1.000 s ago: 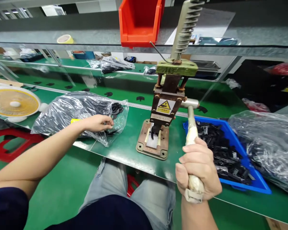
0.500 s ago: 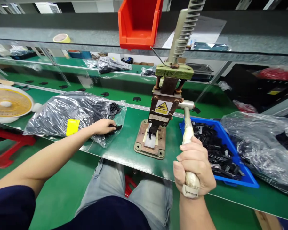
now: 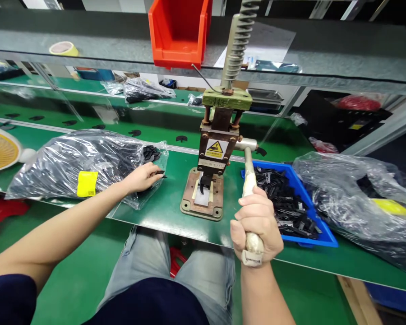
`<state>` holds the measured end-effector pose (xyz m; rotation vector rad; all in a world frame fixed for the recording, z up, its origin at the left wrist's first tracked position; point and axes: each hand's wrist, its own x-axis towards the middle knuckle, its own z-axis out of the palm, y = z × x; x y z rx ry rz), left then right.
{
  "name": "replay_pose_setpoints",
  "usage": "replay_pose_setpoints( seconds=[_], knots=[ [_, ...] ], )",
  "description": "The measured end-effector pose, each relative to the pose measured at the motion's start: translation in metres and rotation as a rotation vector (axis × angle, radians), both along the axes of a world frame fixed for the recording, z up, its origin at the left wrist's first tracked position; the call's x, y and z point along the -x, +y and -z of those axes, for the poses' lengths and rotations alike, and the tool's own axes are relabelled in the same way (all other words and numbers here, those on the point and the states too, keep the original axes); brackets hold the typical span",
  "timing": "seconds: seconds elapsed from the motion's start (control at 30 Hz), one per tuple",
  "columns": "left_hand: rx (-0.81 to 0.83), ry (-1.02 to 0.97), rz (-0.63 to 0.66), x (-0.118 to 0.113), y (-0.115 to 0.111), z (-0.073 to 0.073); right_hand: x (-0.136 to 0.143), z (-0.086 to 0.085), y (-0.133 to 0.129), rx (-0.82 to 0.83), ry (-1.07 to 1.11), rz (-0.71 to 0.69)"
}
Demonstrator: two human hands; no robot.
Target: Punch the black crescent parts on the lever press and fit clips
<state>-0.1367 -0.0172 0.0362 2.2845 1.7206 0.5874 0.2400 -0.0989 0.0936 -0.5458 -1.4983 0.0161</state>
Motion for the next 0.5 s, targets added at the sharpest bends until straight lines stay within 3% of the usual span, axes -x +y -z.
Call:
replay_pose_setpoints(
  seconds=[0.1,0.27,0.5],
  knots=[
    [0.106,-0.124,0.043,-0.015,-0.003,0.007,0.000,0.001,-0.001,0.000,0.010,0.005],
    [0.360,-0.597,0.057,-0.045,-0.011,0.019,0.000,0.001,-0.003,0.009,0.005,0.018],
    [0.373,-0.955,-0.024,-0.085,-0.008,0.030,-0.002,0.002,-0.003,0.019,-0.016,0.020]
  ],
)
